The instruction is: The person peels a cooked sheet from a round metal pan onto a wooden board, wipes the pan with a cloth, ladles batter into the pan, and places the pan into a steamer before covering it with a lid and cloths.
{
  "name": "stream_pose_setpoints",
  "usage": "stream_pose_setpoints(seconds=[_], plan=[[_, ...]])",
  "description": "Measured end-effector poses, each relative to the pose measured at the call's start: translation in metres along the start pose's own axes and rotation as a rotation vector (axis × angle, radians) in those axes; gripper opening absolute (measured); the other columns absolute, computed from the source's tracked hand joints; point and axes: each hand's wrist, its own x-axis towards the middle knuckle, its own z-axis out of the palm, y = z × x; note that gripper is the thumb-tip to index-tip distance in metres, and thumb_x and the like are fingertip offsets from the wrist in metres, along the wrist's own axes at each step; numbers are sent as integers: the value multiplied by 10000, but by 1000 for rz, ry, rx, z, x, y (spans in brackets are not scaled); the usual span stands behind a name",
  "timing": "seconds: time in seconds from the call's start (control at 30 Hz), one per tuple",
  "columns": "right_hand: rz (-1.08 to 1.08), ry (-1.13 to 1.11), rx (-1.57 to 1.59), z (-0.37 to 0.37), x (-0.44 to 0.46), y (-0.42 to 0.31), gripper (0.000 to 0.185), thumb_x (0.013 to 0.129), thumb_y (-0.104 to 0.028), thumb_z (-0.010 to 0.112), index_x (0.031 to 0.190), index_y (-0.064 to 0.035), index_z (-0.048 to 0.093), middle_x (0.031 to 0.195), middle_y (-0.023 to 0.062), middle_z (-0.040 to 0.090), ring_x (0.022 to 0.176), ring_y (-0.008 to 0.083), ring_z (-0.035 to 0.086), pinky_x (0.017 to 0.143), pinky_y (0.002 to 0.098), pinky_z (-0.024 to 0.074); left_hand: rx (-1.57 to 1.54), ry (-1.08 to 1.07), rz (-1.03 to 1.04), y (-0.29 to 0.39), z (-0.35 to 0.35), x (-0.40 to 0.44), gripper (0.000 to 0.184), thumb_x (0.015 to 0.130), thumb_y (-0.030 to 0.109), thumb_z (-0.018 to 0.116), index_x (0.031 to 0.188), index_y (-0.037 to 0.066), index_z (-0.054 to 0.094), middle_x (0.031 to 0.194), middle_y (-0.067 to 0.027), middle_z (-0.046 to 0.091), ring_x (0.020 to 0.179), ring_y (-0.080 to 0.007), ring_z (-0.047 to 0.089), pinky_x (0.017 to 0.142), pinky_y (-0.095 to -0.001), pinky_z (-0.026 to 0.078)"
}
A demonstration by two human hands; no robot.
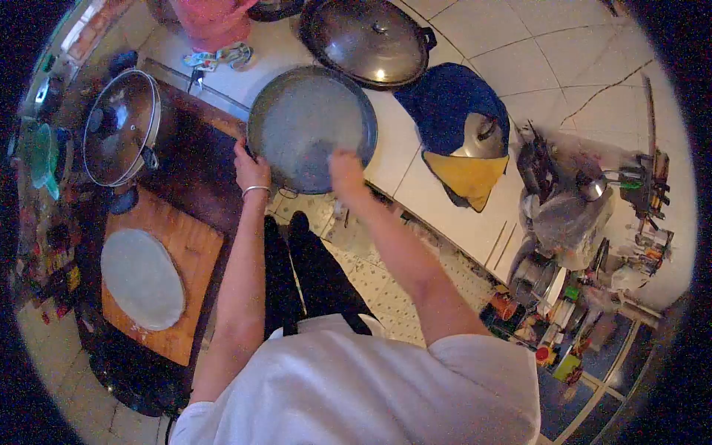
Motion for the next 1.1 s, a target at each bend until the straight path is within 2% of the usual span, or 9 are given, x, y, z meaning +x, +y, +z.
stream_pose_setpoints(seconds=[0.1, 0.17, 0.4, 0.53, 0.6, 0.77, 0.87, 0.93, 1.1], plan=[[-266, -94, 217, 2, -14, -43, 225, 742, -86, 492, 933, 18, 546, 876, 241, 581, 827, 349, 588, 662, 419, 486, 33, -7, -24, -4, 3, 2, 525, 764, 150, 533, 1227, 155, 286, 1032, -233, 478, 881, -429, 521, 753, -470, 435], [-141, -184, 533, -21, 0, -52, 215, 732, -149, 520, 905, -37, 581, 846, 202, 599, 827, 328, 590, 683, 428, 470, 121, -83, 24, -8, -3, 5, 562, 735, 158, 562, 1230, 89, 304, 997, -263, 522, 890, -416, 529, 762, -474, 426], [-163, 247, 90, 10, 41, 51, 188, 749, -140, 496, 891, -64, 595, 797, 179, 598, 802, 334, 586, 678, 434, 474, -141, -212, 72, -32, 0, -3, 510, 814, 164, 488, 1287, 128, 303, 1027, -252, 533, 908, -399, 531, 769, -456, 434], [-408, 70, 370, -4, -21, -17, 148, 755, -85, 463, 814, -26, 585, 775, 192, 593, 785, 321, 587, 618, 427, 472, -417, -282, -143, -18, -7, -11, 494, 819, 149, 478, 1288, 128, 327, 992, -246, 550, 902, -386, 538, 769, -438, 437], [-304, 60, 243, 14, -16, -71, 131, 738, -131, 532, 826, -75, 612, 813, 152, 610, 768, 299, 595, 645, 395, 472, -139, -64, 178, -34, 9, -4, 491, 815, 151, 483, 1286, 131, 344, 971, -243, 550, 880, -381, 545, 756, -430, 443], [-279, -273, 838, -17, 45, 4, 365, 644, -196, 714, 973, -83, 603, 863, 143, 614, 791, 241, 596, 692, 304, 466, -11, -225, 44, -15, -12, 1, 502, 823, 129, 480, 1301, 138, 326, 1150, -174, 520, 1019, -330, 524, 845, -373, 417], [-390, -145, 404, -52, 43, 57, 294, 645, -137, 673, 930, -100, 614, 867, 133, 611, 778, 260, 595, 667, 312, 472, -54, -173, 115, -31, 1, 9, 504, 805, 142, 500, 1286, 143, 347, 1041, -198, 536, 932, -355, 533, 796, -404, 427], [-725, -194, -114, -50, 46, 68, 170, 669, -128, 601, 835, -96, 619, 794, 130, 609, 762, 290, 598, 635, 384, 479, -53, -106, 190, -33, 5, 8, 503, 793, 149, 508, 1274, 151, 363, 932, -221, 552, 839, -378, 545, 742, -438, 439], [-920, -191, 49, -11, 14, 37, 118, 680, -96, 532, 776, -71, 595, 758, 135, 583, 724, 317, 587, 610, 415, 471, -169, -198, -31, -24, 3, 5, 492, 787, 138, 498, 1263, 181, 379, 938, -213, 552, 852, -362, 545, 754, -427, 437]])
